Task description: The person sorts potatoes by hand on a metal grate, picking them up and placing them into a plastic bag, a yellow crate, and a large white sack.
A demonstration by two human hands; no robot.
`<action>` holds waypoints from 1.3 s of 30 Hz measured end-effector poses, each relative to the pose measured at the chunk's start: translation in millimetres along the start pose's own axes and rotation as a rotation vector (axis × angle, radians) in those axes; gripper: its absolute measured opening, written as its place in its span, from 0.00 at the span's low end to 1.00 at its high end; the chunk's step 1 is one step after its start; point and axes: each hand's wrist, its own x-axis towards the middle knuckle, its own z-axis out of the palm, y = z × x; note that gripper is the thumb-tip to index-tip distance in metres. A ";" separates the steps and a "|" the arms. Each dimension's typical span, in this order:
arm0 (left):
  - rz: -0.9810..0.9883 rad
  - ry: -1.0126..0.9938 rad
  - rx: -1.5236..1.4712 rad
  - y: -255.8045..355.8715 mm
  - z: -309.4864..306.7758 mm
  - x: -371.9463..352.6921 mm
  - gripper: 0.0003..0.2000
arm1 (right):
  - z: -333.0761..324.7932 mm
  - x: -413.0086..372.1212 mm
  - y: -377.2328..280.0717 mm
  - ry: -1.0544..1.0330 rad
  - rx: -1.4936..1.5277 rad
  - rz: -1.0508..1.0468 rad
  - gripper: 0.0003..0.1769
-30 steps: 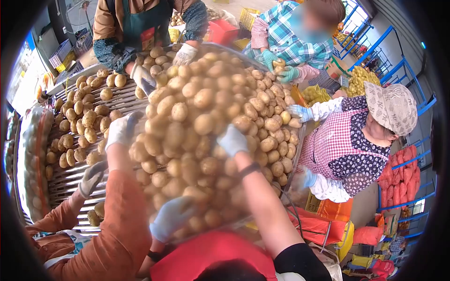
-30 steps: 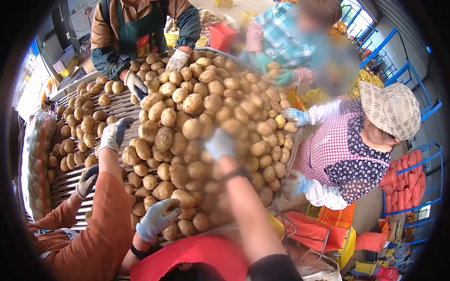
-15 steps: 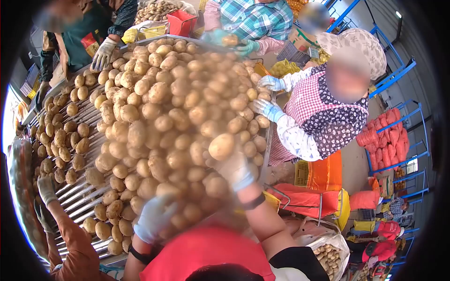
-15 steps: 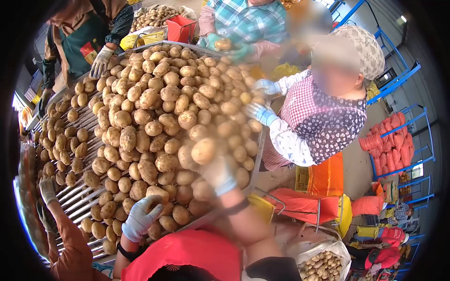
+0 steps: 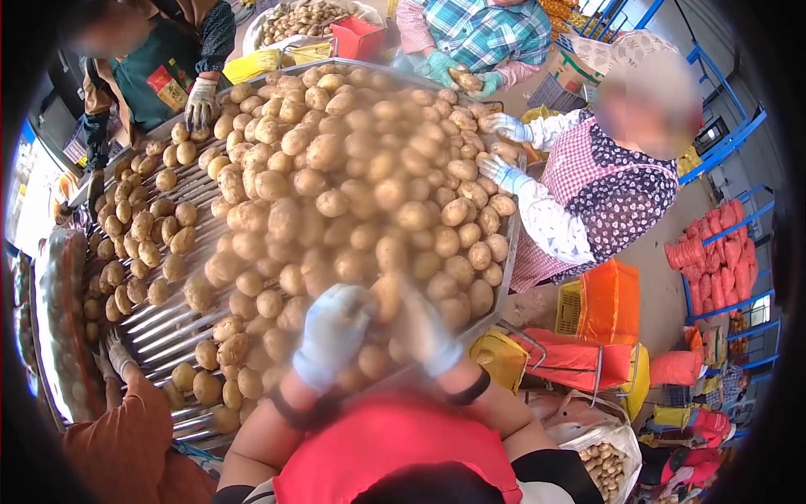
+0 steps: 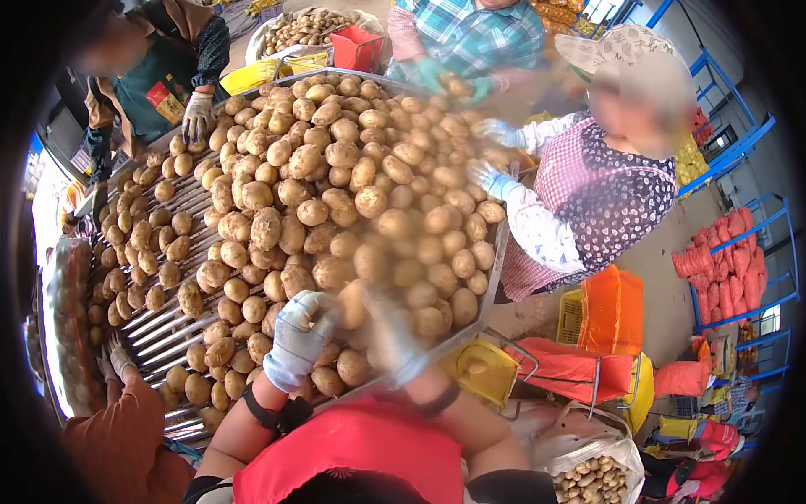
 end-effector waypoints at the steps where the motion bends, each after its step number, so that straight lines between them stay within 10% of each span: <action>1: -0.011 -0.018 0.010 -2.3 0.9 -3.6 0.08 | -6.1 -8.3 -0.2 0.076 -0.060 0.005 0.27; 5: -0.180 0.345 -0.068 -53.9 -47.0 -16.3 0.06 | -52.1 -86.7 -27.4 0.216 -0.540 -0.268 0.23; 8: -0.425 0.553 -0.229 -81.0 -101.3 -56.1 0.07 | -163.2 -173.4 -48.3 0.838 -0.756 -0.337 0.19; 12: -0.571 0.577 -0.236 -106.1 -118.3 -108.6 0.12 | -200.4 -213.3 -42.6 1.194 -1.415 0.030 0.20; 18: -0.547 0.590 -0.097 -95.9 -114.0 -143.6 0.19 | -56.5 -74.9 -27.1 0.377 -1.824 -0.670 0.22; 23: -0.471 0.469 0.063 -88.6 -104.4 -147.8 0.18 | 57.9 23.4 41.2 -0.510 -2.151 -0.661 0.34; 26: -0.442 0.478 0.084 -68.1 -107.2 -147.5 0.17 | 74.6 55.1 49.7 -0.695 -2.497 -0.357 0.42; 35: -0.559 0.680 0.999 -112.8 -163.3 -275.7 0.15 | 26.3 68.9 -19.8 -0.268 -2.594 -0.241 0.27; 39: -0.940 0.940 0.085 -121.1 -167.7 -294.6 0.18 | 35.5 71.9 -14.1 -0.074 -2.648 -0.338 0.21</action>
